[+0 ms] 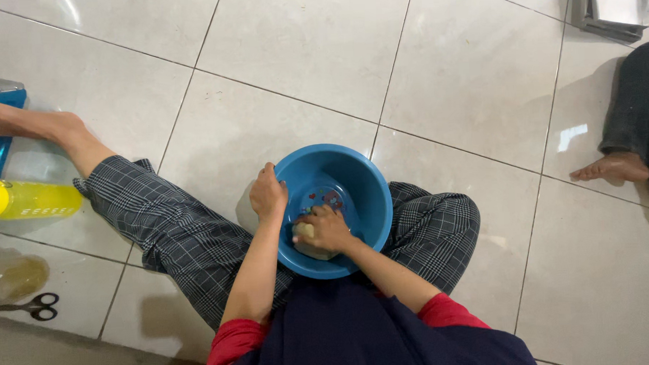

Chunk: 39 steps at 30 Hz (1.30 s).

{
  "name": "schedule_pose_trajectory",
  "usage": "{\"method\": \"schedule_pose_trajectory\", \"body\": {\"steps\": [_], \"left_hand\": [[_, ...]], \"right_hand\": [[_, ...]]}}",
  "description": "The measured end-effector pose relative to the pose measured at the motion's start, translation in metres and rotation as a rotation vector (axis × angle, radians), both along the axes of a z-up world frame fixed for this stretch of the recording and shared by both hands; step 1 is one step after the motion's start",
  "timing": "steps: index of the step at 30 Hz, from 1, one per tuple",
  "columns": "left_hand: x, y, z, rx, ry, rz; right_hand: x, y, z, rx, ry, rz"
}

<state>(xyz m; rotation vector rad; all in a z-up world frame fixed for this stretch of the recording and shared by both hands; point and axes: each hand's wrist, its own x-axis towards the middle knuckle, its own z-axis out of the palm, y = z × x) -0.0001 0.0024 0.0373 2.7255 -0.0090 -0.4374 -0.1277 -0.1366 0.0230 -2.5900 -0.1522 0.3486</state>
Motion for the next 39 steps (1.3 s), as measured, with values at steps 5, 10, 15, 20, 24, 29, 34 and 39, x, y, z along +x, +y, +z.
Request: {"method": "schedule_pose_trajectory", "body": {"steps": [5,10,15,20,24,29,34,39], "left_hand": [[-0.002,0.001,0.006,0.002,-0.003,-0.005],[0.001,0.002,0.007,-0.009,0.005,-0.004],[0.006,-0.006,0.010,-0.027,-0.004,-0.040],[0.009,-0.006,-0.007,0.000,-0.051,-0.059],[0.006,-0.005,-0.020,-0.050,-0.132,-0.062],[0.004,-0.011,-0.038,0.012,-0.246,-0.019],[0.001,-0.013,-0.021,-0.018,-0.231,0.012],[-0.002,-0.015,-0.013,0.007,-0.108,0.017]], "right_hand": [[-0.004,0.023,0.026,-0.044,0.153,0.141],[0.011,0.032,0.017,-0.093,0.083,0.213],[0.031,0.034,-0.046,-0.161,-0.040,0.155],[0.049,0.032,-0.117,-0.154,-0.148,0.117],[0.074,0.027,-0.104,-0.094,0.022,0.031],[0.083,0.027,-0.090,-0.056,0.168,-0.096],[0.071,0.024,-0.029,0.104,0.278,-0.276],[0.056,0.011,-0.044,0.069,0.197,-0.224]]}}
